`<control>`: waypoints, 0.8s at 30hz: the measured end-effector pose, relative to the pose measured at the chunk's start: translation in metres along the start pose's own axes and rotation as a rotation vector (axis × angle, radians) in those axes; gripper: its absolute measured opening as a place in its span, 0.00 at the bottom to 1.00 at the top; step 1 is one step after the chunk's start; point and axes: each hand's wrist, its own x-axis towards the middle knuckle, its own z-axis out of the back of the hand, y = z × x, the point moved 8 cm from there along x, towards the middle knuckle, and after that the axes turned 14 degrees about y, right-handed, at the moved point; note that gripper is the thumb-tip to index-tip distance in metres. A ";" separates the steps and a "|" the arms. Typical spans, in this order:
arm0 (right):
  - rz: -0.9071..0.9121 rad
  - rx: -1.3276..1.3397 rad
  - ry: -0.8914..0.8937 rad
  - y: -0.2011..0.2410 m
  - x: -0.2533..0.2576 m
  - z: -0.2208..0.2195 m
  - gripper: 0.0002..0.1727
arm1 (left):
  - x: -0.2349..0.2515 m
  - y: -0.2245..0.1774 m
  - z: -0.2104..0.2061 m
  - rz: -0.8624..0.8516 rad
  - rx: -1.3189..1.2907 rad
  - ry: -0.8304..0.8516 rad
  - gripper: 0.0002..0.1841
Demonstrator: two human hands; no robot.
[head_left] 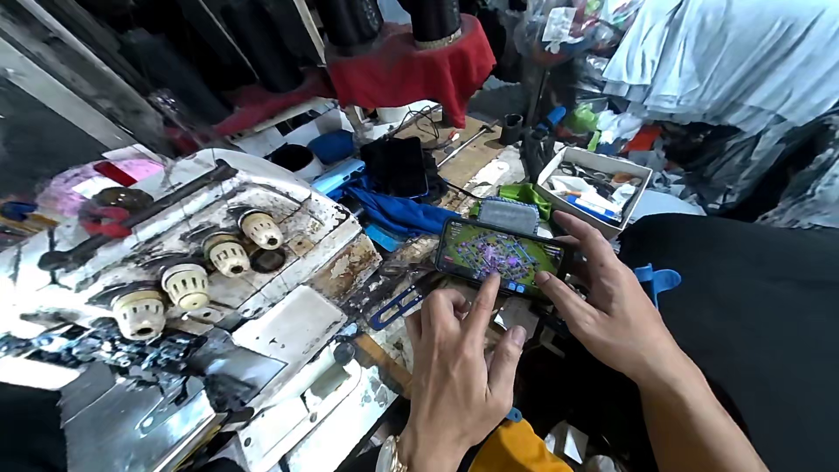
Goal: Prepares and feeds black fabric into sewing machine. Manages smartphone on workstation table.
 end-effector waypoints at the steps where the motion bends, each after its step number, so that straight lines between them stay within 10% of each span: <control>1: 0.003 0.003 -0.001 0.000 0.000 0.000 0.38 | 0.000 -0.001 -0.001 -0.009 0.006 0.010 0.31; 24: -0.008 0.001 -0.010 -0.002 0.000 -0.001 0.39 | 0.007 0.010 0.002 0.060 0.001 -0.004 0.32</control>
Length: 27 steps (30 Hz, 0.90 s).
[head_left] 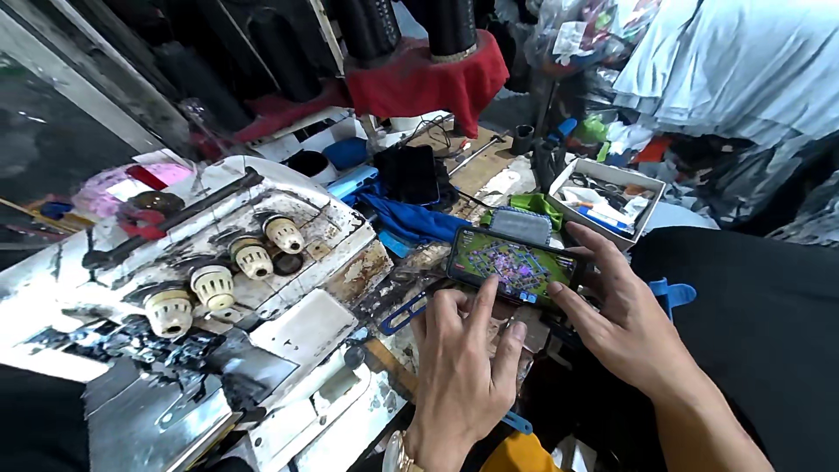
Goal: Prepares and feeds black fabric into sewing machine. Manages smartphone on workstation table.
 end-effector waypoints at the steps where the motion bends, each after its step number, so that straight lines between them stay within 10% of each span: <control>1: 0.001 0.000 -0.005 -0.001 0.000 0.000 0.39 | 0.000 0.000 0.000 0.003 0.006 -0.007 0.32; 27: 0.016 0.012 -0.001 0.000 0.001 0.000 0.40 | 0.013 0.002 0.004 0.038 -0.021 -0.039 0.33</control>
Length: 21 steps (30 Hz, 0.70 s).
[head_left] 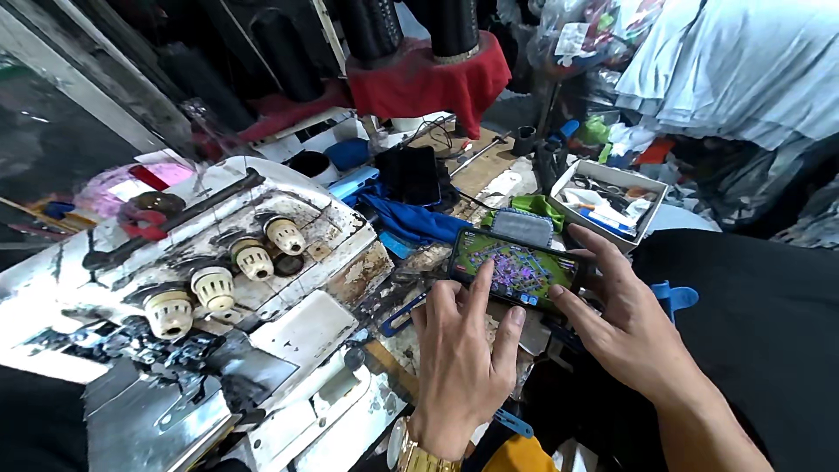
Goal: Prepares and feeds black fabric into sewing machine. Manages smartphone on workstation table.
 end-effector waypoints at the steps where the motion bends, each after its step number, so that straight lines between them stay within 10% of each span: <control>1: 0.000 0.000 -0.002 0.000 0.000 0.000 0.40 | 0.000 0.000 0.000 0.002 -0.001 -0.001 0.33; 21: -0.018 -0.015 -0.007 -0.002 -0.001 0.000 0.39 | -0.003 0.005 0.004 -0.010 -0.020 -0.001 0.32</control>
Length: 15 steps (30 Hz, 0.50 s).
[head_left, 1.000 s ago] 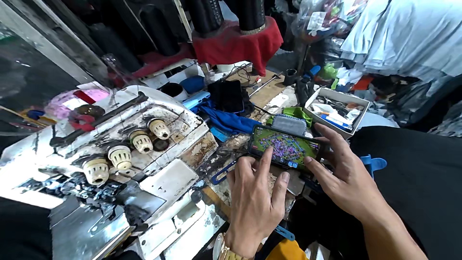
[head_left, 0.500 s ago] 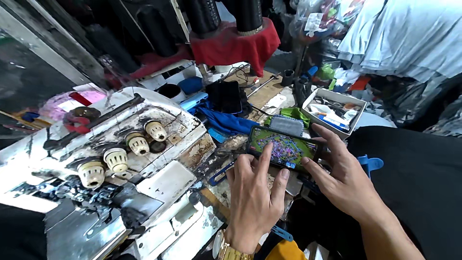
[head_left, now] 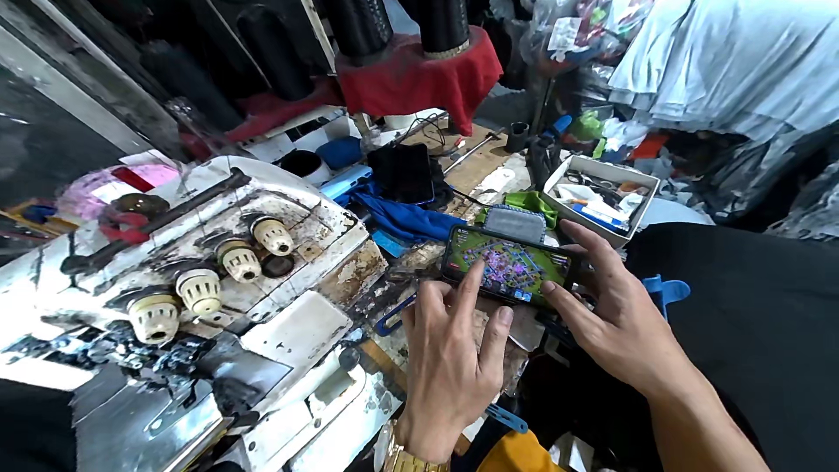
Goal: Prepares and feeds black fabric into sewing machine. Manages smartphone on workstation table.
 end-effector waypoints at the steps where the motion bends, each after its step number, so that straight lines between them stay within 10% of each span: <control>1: -0.004 -0.002 0.007 0.000 0.000 0.000 0.39 | -0.002 0.001 -0.001 0.000 -0.002 0.002 0.32; 15: 0.014 -0.011 0.004 0.001 0.000 0.000 0.40 | -0.010 -0.017 -0.013 -0.109 0.028 0.085 0.30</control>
